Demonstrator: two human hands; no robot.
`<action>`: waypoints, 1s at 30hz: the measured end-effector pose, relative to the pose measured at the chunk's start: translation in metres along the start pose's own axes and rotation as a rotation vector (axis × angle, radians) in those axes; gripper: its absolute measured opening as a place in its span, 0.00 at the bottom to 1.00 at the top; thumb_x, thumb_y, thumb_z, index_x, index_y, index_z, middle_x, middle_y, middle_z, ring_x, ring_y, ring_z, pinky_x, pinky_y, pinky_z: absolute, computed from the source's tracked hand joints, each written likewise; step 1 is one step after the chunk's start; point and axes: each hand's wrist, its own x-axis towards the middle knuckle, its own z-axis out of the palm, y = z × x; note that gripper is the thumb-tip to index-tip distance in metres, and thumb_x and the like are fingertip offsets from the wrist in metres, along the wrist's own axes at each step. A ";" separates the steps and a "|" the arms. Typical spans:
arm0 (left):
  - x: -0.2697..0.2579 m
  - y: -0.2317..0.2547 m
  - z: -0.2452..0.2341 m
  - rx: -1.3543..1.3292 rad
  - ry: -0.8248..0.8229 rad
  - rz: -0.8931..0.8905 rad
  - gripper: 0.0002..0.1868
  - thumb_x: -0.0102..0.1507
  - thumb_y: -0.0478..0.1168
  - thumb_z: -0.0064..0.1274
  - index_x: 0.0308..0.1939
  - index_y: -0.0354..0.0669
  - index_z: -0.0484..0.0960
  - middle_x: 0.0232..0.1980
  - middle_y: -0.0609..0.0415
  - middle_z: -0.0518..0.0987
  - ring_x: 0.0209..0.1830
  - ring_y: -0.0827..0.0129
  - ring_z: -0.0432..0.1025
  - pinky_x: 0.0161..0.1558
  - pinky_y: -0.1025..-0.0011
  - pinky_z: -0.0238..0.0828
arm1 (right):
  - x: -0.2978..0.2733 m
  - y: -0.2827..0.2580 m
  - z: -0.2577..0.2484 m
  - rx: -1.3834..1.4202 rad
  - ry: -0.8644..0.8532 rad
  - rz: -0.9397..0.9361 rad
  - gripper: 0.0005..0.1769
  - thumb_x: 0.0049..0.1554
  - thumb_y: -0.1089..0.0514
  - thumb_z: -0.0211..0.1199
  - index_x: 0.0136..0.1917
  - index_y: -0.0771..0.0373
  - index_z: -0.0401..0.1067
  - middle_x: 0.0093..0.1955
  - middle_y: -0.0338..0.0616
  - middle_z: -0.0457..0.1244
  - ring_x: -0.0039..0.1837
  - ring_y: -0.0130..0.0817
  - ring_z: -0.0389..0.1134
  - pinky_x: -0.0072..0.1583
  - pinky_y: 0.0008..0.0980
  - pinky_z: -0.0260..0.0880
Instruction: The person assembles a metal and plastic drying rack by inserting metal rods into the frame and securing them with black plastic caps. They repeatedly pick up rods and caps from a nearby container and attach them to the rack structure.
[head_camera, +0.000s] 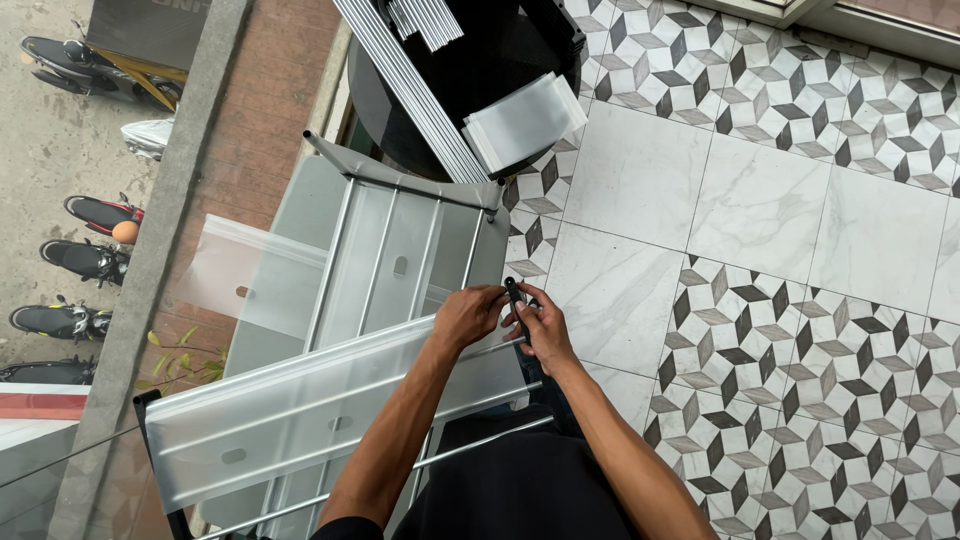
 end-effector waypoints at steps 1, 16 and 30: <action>0.000 0.002 0.001 0.006 -0.002 -0.004 0.12 0.66 0.44 0.51 0.38 0.41 0.84 0.32 0.46 0.82 0.29 0.47 0.76 0.32 0.55 0.72 | -0.001 0.001 0.000 0.000 0.014 -0.006 0.28 0.64 0.50 0.57 0.75 0.61 0.61 0.38 0.45 0.67 0.35 0.30 0.71 0.26 0.20 0.52; 0.017 0.005 0.004 0.097 0.042 -0.050 0.22 0.66 0.57 0.53 0.37 0.41 0.86 0.28 0.45 0.82 0.26 0.49 0.77 0.30 0.55 0.72 | 0.001 0.002 -0.047 0.188 0.156 0.000 0.27 0.65 0.53 0.54 0.75 0.62 0.58 0.36 0.47 0.65 0.28 0.26 0.62 0.26 0.23 0.52; 0.054 -0.012 0.035 0.220 0.095 0.057 0.16 0.70 0.49 0.50 0.40 0.41 0.83 0.37 0.48 0.77 0.41 0.54 0.75 0.41 0.57 0.73 | -0.013 -0.052 -0.092 0.249 0.003 -0.065 0.30 0.63 0.53 0.59 0.74 0.64 0.57 0.38 0.44 0.63 0.30 0.26 0.61 0.27 0.23 0.50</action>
